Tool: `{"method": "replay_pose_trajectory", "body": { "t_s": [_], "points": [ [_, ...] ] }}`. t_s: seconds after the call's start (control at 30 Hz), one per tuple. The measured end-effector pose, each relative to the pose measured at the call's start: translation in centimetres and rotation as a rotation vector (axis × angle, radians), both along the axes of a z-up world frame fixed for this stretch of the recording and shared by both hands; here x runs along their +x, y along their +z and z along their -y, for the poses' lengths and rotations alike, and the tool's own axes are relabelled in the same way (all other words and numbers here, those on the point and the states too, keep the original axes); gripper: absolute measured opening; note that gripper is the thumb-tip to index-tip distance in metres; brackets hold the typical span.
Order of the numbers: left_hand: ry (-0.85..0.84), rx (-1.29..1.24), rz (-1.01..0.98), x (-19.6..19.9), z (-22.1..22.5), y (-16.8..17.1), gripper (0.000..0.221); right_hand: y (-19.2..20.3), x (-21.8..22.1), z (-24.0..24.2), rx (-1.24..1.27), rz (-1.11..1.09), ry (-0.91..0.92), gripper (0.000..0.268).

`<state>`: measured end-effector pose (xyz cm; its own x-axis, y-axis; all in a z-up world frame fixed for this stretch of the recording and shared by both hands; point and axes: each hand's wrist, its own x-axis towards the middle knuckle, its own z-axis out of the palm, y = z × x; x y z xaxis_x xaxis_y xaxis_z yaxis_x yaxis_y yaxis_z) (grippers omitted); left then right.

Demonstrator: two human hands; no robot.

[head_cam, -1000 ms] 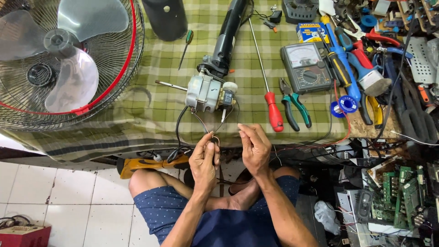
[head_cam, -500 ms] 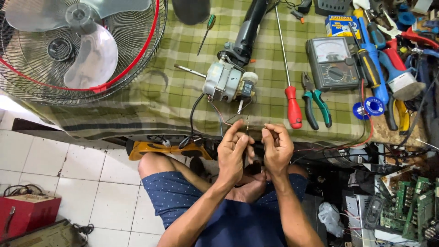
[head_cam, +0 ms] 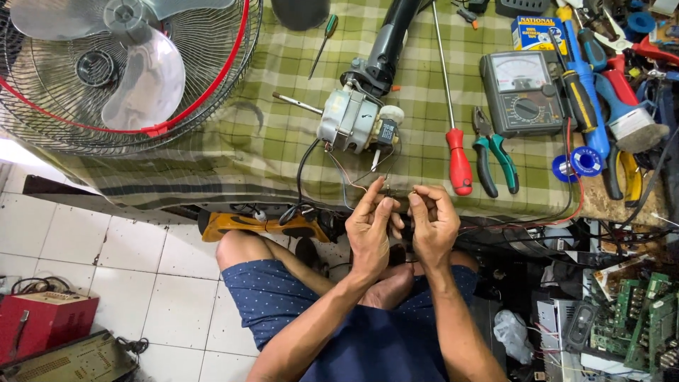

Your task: Disassembling and inspecting an electric fan motor using a screwdriver and pliers on a repair bench.

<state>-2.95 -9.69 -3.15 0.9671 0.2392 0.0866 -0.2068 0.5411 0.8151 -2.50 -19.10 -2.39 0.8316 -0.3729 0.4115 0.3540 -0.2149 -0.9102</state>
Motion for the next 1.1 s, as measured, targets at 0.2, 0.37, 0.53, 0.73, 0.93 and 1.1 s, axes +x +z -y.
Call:
{"method": "replay_pose_trajectory", "body": {
  "t_s": [0.2,0.37,0.53,0.73,0.93,1.1],
  "points": [
    [0.020,-0.029,-0.006,0.2,0.3,-1.1,0.036,0.4,0.3,0.3,-0.016,0.014,0.050,0.014],
    [0.023,-0.051,0.009,0.1,0.0,-0.4,0.033,5.0,0.4,-0.2,-0.151,0.020,0.099,0.012],
    [0.017,0.022,0.030,0.0,-0.5,-0.5,0.032,9.6,1.1,-1.7,-0.531,0.074,0.226,0.015],
    [0.070,0.209,-0.029,0.1,-0.5,-4.6,0.030,10.2,2.3,-3.2,-1.139,0.068,0.246,0.007],
    [0.051,0.107,0.022,0.0,-0.7,-4.0,0.030,10.2,2.8,-4.1,-1.344,0.072,0.266,0.016],
    [0.037,0.127,0.036,-0.3,-0.6,-2.3,0.024,9.6,3.0,-4.5,-1.434,0.055,0.278,0.018]
  ]
}}
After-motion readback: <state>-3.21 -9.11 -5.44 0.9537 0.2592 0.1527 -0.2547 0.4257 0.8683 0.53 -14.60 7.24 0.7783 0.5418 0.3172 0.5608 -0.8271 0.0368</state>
